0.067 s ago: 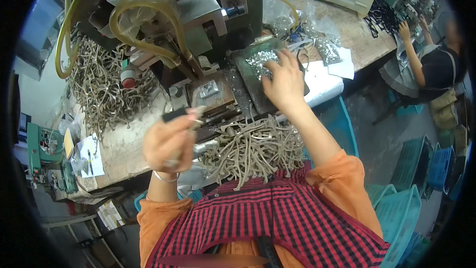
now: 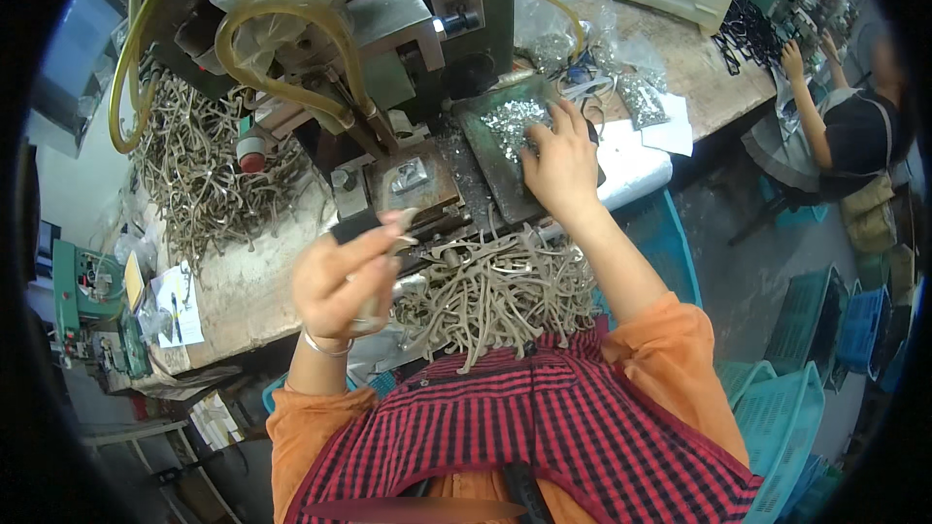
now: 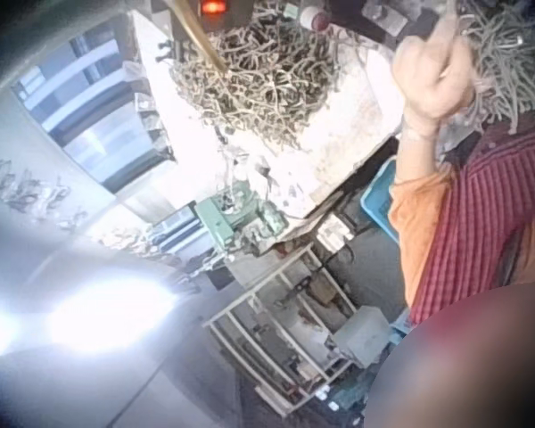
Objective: The person repeatedly picks up a beige cable and a small metal connector, places them into a press machine, and activates the press to attach the connector. The finished units are placed into a pile on the table. The process is repeated continuously.
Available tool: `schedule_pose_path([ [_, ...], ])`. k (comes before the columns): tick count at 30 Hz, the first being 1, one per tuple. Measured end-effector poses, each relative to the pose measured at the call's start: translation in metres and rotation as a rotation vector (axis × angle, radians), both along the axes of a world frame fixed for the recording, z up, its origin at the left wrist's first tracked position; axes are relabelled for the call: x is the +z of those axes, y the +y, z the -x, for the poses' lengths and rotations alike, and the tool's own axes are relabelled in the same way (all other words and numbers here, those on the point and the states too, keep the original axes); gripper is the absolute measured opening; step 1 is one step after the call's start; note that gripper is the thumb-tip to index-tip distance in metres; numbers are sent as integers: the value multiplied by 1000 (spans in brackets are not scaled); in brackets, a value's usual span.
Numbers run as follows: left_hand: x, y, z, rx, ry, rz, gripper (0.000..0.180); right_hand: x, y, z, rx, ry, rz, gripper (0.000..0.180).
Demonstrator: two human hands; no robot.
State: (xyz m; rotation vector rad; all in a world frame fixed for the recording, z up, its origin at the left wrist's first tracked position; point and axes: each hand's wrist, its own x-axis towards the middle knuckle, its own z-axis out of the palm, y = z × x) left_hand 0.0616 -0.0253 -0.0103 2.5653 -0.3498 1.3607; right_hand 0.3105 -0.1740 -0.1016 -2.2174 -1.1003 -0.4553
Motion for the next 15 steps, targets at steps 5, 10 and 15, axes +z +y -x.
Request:
schedule_pose_path([
  [5, 14, -14, -21, -38, 171, -91, 24, -11, -1, -19, 47, -30, -218, 12],
  [10, 32, -18, -18, -52, 360, -40, 23, -19, 4, -13, -37, 229, -202, 15],
  [15, 34, -14, -4, -45, 386, -23, 20, -24, 28, -4, 13, -51, -5, 20],
])
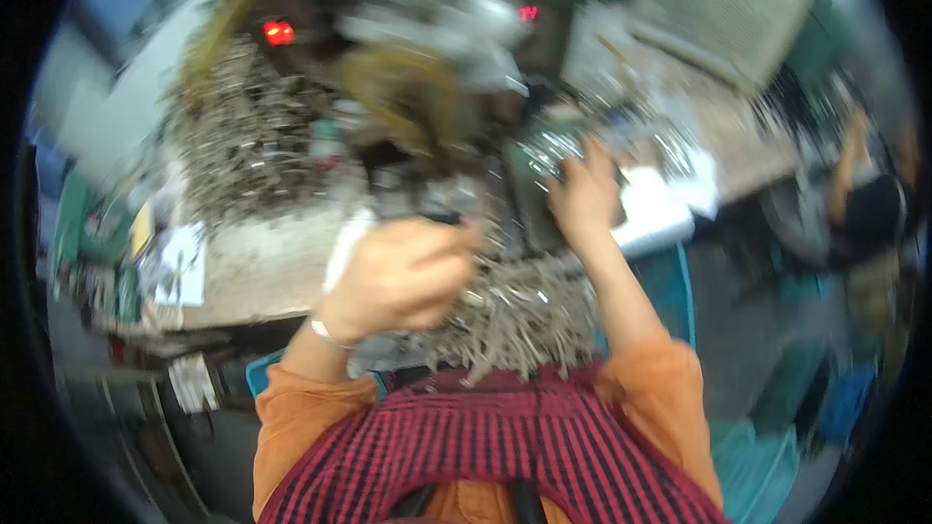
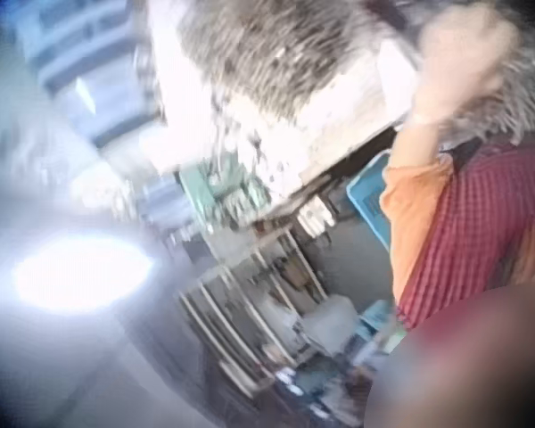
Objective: The person repeatedly picks up a beige cable and a small metal connector, places them into a press machine, and activates the press to attach the connector. The finished units are placed into a pile on the table. The process is repeated continuously.
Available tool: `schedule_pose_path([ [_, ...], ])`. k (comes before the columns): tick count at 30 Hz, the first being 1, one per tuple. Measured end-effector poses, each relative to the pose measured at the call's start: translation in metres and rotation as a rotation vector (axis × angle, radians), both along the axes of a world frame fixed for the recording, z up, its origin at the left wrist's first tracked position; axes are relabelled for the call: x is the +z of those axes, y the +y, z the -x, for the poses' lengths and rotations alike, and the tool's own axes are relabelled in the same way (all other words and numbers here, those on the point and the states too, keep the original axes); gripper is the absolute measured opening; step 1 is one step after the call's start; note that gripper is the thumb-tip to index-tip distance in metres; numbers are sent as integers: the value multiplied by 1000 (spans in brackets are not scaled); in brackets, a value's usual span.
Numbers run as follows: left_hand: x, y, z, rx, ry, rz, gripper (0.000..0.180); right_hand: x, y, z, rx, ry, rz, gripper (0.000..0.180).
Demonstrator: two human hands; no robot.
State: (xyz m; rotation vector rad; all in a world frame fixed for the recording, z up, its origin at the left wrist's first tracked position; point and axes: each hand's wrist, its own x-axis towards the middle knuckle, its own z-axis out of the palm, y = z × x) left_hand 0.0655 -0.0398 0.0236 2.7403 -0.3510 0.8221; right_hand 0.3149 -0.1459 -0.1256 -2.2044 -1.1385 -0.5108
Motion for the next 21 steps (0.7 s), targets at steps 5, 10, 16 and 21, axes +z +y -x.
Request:
schedule_pose_path([
  [5, -25, -2, -16, -55, -148, 15, 31, -10, -34, -13, -74, 16, -67, 15],
  [10, -80, 38, 55, 747, -518, 160, 12, -7, -14, -10, -10, 65, -178, 10],
  [16, -90, 147, 71, 754, 249, 215, 29, 4, -15, 0, 62, 156, -244, 8],
  [21, -161, 192, 46, 604, 484, 156, 24, 2, -16, -5, 54, 203, -295, 13],
])
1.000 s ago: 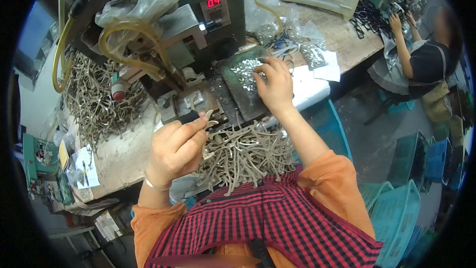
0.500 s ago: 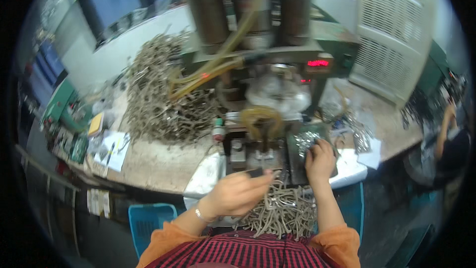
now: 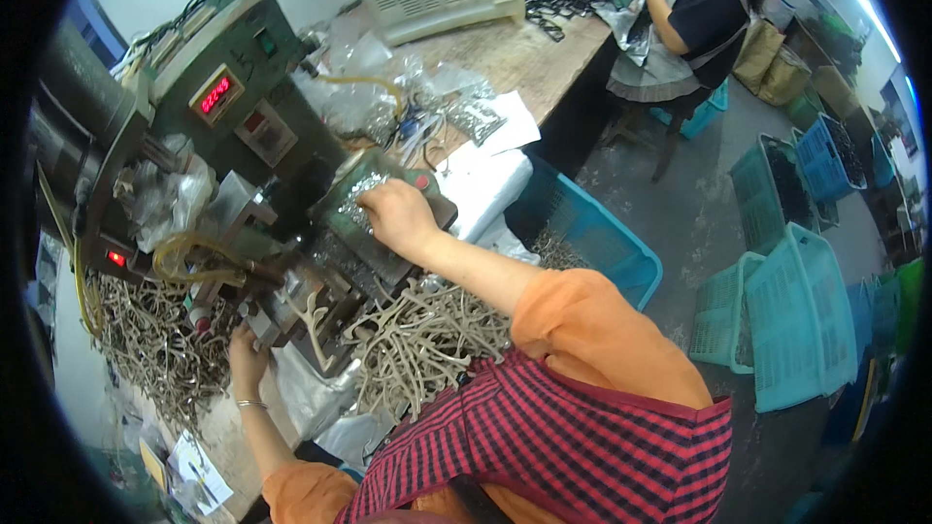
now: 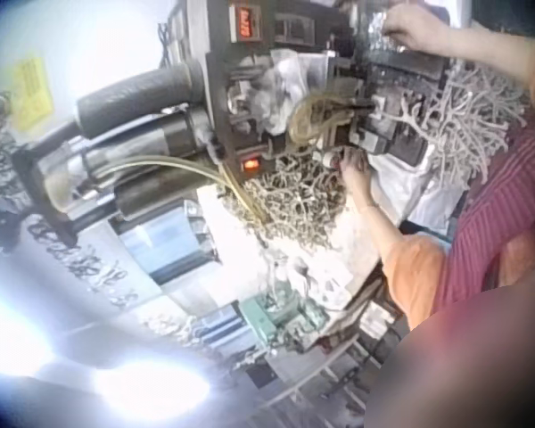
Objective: The person repeatedly picks up a beige cable and a small metal connector, places them into a press machine, and activates the press to attach the connector. The finished units are placed into a pile on the table. The process is repeated continuously.
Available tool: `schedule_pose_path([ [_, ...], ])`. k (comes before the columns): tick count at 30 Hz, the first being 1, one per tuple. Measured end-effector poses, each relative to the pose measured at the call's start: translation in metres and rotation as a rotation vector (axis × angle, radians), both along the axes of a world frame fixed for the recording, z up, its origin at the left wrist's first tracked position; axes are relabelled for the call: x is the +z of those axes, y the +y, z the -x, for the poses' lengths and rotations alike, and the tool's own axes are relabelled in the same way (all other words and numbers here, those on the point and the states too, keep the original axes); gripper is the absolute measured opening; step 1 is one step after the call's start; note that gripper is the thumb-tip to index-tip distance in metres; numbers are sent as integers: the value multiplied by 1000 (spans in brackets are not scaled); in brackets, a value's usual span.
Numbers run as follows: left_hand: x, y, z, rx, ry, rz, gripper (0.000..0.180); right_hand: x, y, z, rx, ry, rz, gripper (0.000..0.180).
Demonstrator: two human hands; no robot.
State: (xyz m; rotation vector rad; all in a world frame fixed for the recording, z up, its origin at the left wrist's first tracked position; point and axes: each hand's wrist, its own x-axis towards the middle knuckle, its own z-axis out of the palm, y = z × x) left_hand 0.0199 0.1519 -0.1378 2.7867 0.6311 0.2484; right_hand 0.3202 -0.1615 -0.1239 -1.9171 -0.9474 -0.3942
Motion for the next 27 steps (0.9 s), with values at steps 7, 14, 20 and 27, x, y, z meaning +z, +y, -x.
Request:
schedule_pose_path([
  [7, -31, -11, 10, 185, -558, -18, 18, 13, -31, 14, 43, 60, -138, 9],
  [14, -5, -41, 52, 412, -1076, 514, 24, 38, -10, 36, 246, 231, -243, 11],
  [20, 123, -127, -6, -32, -1348, 527, 8, 80, 37, 70, 415, 300, -220, 28],
  [27, 174, -143, -45, -274, -1362, 506, 15, 107, 41, 95, 646, 973, -330, 48],
])
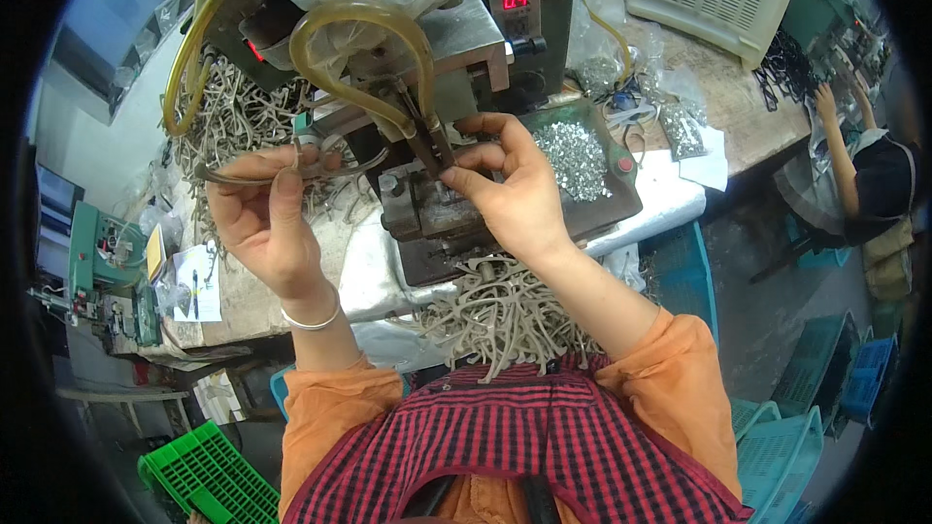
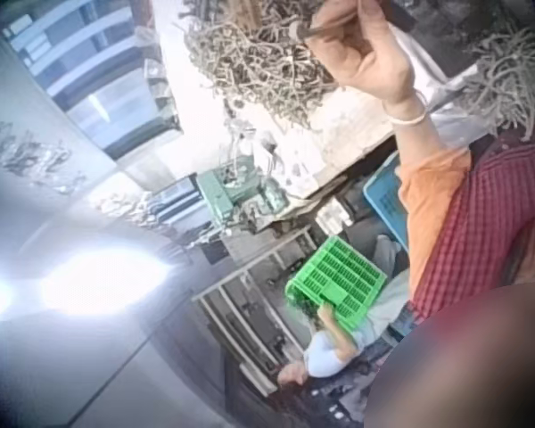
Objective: The person repeatedly picks up a beige cable and a small metal connector, places them into a press machine, and activates the press to attach the connector. The finished units are placed into a pile on the table. The process is repeated continuously.
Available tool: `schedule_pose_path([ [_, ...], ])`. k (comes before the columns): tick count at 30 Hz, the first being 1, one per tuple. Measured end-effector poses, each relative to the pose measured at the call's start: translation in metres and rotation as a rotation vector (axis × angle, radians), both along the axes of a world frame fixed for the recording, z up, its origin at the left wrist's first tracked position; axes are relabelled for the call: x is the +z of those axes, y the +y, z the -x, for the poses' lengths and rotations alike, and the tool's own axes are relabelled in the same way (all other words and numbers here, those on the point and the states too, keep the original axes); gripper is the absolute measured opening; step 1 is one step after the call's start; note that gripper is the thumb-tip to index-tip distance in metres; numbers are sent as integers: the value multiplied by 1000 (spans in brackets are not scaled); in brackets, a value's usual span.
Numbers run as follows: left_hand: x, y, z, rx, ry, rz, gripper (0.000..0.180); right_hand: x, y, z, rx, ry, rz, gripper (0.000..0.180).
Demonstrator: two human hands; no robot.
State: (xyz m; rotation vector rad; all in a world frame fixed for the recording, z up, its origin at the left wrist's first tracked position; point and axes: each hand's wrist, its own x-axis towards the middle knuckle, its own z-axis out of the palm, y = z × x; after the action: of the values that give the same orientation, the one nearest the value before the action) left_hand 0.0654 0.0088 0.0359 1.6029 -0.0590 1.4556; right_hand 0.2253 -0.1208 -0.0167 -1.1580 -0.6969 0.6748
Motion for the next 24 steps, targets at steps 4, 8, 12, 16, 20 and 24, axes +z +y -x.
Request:
schedule_pose_path([
  [4, 2, -2, -4, 4, 8, 72, 15, 2, -1, 3, -14, 103, -20, 50],
  [8, -4, -3, -5, -27, -5, -32, 20, 12, -14, 13, -47, -99, -33, 51],
  [12, -23, -20, 5, 104, 330, -670, 18, -1, -34, -23, -192, -757, 205, 39],
  [16, -42, -36, -14, 70, 338, -894, 29, -87, -52, -80, -587, -1297, 673, 21],
  [20, -37, -44, -16, 121, 493, -961, 17, -105, -54, -101, -629, -1218, 503, 16],
  [24, -39, -53, -19, 131, 484, -926, 24, -93, -47, -98, -566, -955, 600, 14],
])
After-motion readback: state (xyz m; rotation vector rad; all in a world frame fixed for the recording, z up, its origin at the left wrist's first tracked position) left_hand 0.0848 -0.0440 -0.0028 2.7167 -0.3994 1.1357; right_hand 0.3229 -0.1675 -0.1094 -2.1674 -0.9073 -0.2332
